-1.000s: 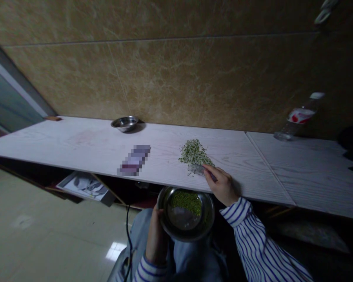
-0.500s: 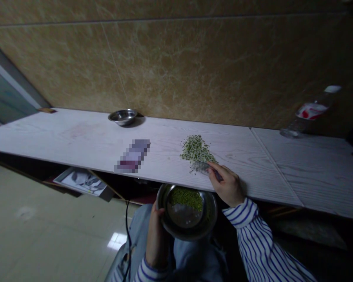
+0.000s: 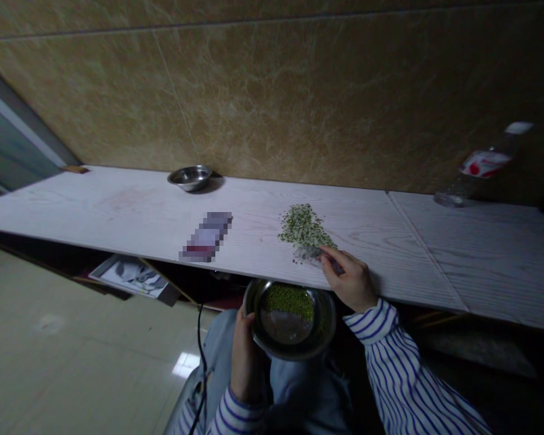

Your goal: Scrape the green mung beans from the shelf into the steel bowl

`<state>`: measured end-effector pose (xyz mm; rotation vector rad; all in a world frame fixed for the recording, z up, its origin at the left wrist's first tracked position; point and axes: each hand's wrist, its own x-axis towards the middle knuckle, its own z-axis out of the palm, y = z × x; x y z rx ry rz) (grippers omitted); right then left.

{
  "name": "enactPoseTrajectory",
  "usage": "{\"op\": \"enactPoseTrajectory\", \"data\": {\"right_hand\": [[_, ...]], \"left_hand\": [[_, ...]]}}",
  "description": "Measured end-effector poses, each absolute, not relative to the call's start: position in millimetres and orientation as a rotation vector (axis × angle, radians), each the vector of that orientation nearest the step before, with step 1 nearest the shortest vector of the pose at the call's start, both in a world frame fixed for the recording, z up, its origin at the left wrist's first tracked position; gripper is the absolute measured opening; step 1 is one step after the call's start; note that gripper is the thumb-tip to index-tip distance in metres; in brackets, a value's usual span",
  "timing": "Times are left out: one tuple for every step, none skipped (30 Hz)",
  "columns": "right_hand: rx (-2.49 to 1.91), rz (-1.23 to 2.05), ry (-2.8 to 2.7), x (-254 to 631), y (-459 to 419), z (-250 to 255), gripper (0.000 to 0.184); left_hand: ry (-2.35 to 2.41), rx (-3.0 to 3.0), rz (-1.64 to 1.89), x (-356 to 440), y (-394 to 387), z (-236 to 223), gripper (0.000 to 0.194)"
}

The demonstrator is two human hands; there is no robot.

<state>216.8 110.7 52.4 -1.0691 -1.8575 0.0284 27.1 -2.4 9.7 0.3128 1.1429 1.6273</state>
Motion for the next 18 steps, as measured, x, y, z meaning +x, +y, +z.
{"op": "enactPoseTrajectory", "data": {"right_hand": [[-1.061, 0.029, -1.866, 216.7, 110.7, 52.6, 0.025], [-1.052, 0.030, -1.871, 216.6, 110.6, 53.1, 0.025], [-1.044, 0.034, -1.874, 216.5, 110.4, 53.7, 0.025], [-1.038, 0.040, -1.876, 216.5, 110.1, 54.5, 0.025], [-1.036, 0.049, -1.880, 216.5, 109.7, 55.3, 0.025], [-1.035, 0.059, -1.885, 216.6, 109.3, 56.1, 0.025], [-1.035, 0.068, -1.890, 216.7, 108.8, 56.8, 0.025], [-1.037, 0.076, -1.892, 216.8, 108.4, 57.4, 0.025], [-1.042, 0.083, -1.893, 216.8, 108.0, 57.7, 0.025], [-1.047, 0.088, -1.891, 216.9, 107.8, 57.8, 0.025], [-1.051, 0.090, -1.887, 216.9, 107.7, 57.7, 0.025], [-1.056, 0.091, -1.882, 217.0, 107.7, 57.4, 0.025], [-1.061, 0.092, -1.878, 216.9, 107.8, 57.1, 0.025], [-1.065, 0.093, -1.876, 216.9, 107.9, 56.9, 0.025], [-1.066, 0.095, -1.879, 216.9, 108.0, 56.7, 0.026], [-1.067, 0.100, -1.884, 216.8, 108.0, 56.7, 0.026], [-1.065, 0.107, -1.890, 216.8, 107.8, 56.9, 0.026], [-1.060, 0.114, -1.895, 216.8, 107.6, 57.2, 0.026]], "left_hand": [[1.148, 0.320, 1.634, 28.2, -2.4, 10.3, 0.048], [1.148, 0.318, 1.638, 29.3, -2.4, 10.9, 0.047], [1.141, 0.309, 1.636, 30.2, -2.3, 11.5, 0.047], [1.129, 0.297, 1.631, 30.9, -2.2, 12.0, 0.048], [1.116, 0.290, 1.624, 31.5, -2.1, 12.3, 0.048], [1.111, 0.292, 1.618, 31.8, -2.1, 12.3, 0.048], [1.117, 0.305, 1.613, 31.9, -2.0, 12.0, 0.048], [1.131, 0.329, 1.610, 31.9, -2.1, 11.4, 0.047], [1.150, 0.357, 1.608, 31.8, -2.3, 10.6, 0.046], [1.169, 0.384, 1.605, 31.6, -2.5, 9.6, 0.045], [1.181, 0.407, 1.602, 31.4, -2.9, 8.7, 0.045], [1.184, 0.422, 1.601, 31.2, -3.3, 7.8, 0.045], [1.181, 0.428, 1.601, 31.1, -3.7, 7.2, 0.045], [1.176, 0.428, 1.601, 31.2, -4.2, 6.9, 0.046], [1.174, 0.423, 1.603, 31.3, -4.6, 6.8, 0.046], [1.172, 0.420, 1.604, 31.4, -4.9, 6.8, 0.047], [1.172, 0.421, 1.605, 31.4, -5.1, 7.0, 0.047], [1.172, 0.426, 1.605, 31.5, -5.3, 7.0, 0.047]]}}
